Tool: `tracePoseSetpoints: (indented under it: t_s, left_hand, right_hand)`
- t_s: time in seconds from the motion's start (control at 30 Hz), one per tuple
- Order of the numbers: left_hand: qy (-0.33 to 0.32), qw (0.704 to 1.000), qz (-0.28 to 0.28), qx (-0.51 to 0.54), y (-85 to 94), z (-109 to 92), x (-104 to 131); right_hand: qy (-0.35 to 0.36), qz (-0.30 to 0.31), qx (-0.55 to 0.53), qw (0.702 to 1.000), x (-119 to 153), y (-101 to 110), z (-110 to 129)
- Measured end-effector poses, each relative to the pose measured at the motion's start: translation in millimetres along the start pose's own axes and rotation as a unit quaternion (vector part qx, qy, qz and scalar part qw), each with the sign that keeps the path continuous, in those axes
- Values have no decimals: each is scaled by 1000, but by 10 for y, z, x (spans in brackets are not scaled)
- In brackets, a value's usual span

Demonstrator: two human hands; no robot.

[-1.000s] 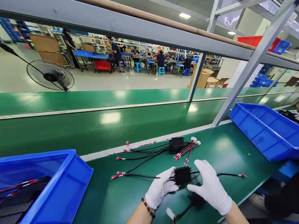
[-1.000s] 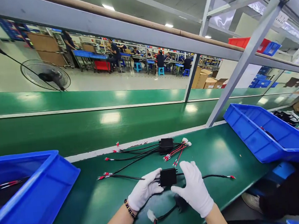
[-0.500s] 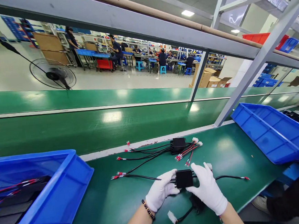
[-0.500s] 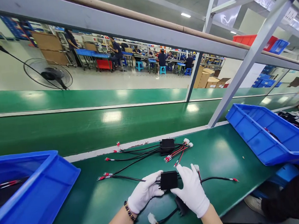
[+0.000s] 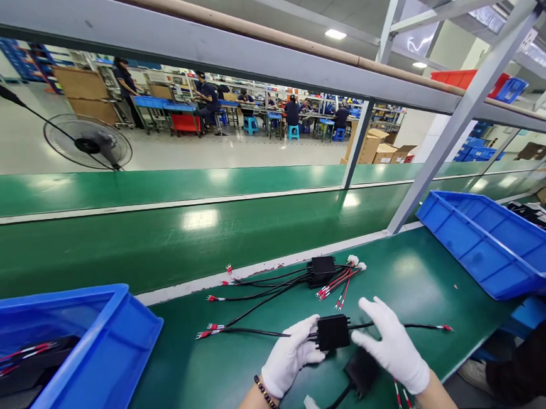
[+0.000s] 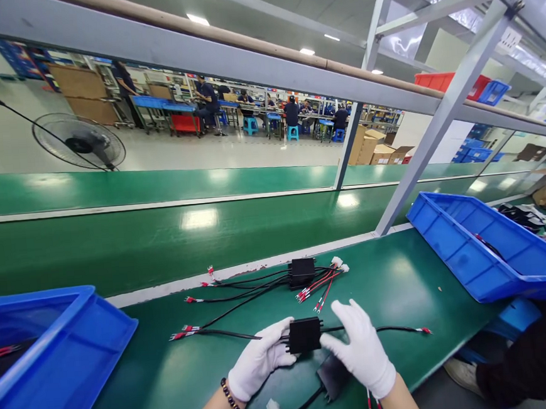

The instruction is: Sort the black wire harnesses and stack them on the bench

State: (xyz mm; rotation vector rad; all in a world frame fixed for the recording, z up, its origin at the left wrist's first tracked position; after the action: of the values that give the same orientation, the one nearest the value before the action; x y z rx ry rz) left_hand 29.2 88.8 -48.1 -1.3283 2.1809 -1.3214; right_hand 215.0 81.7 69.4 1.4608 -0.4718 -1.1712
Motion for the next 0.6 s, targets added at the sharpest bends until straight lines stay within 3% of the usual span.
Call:
tracePoseSetpoints:
  t_s: [0.1, 0.23, 0.33, 0.47, 0.6]
  left_hand:
    - [0, 1000, -6, -1, 5, -9, 7]
    - [8, 1000, -3, 5, -10, 5, 11]
    - [8, 1000, 3, 6, -23, 15, 10]
    - [10, 1000, 5, 3, -31, 38, 14]
    - [6, 1000, 3, 25, -57, 31, 30]
  right_hand:
    - [-4, -39, 41, 998, 99, 237, -297]
    - [63, 80, 141, 985, 203, 154, -376]
    - [95, 105, 182, 973, 222, 95, -336]
    - [74, 118, 172, 975, 149, 120, -415]
    - [45, 124, 94, 987, 115, 217, -581]
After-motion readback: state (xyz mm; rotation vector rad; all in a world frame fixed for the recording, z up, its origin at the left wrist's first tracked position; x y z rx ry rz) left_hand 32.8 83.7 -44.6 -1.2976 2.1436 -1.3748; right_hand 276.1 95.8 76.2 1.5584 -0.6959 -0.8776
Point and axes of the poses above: each hand's wrist, its own x-axis away from the middle knuckle, its own y-axis out of the back of the hand, z = x × y, the point moved 8 cm from there along -x, towards the middle knuckle, and after that the axes turned 9 degrees about z, right-handed, at the moved point
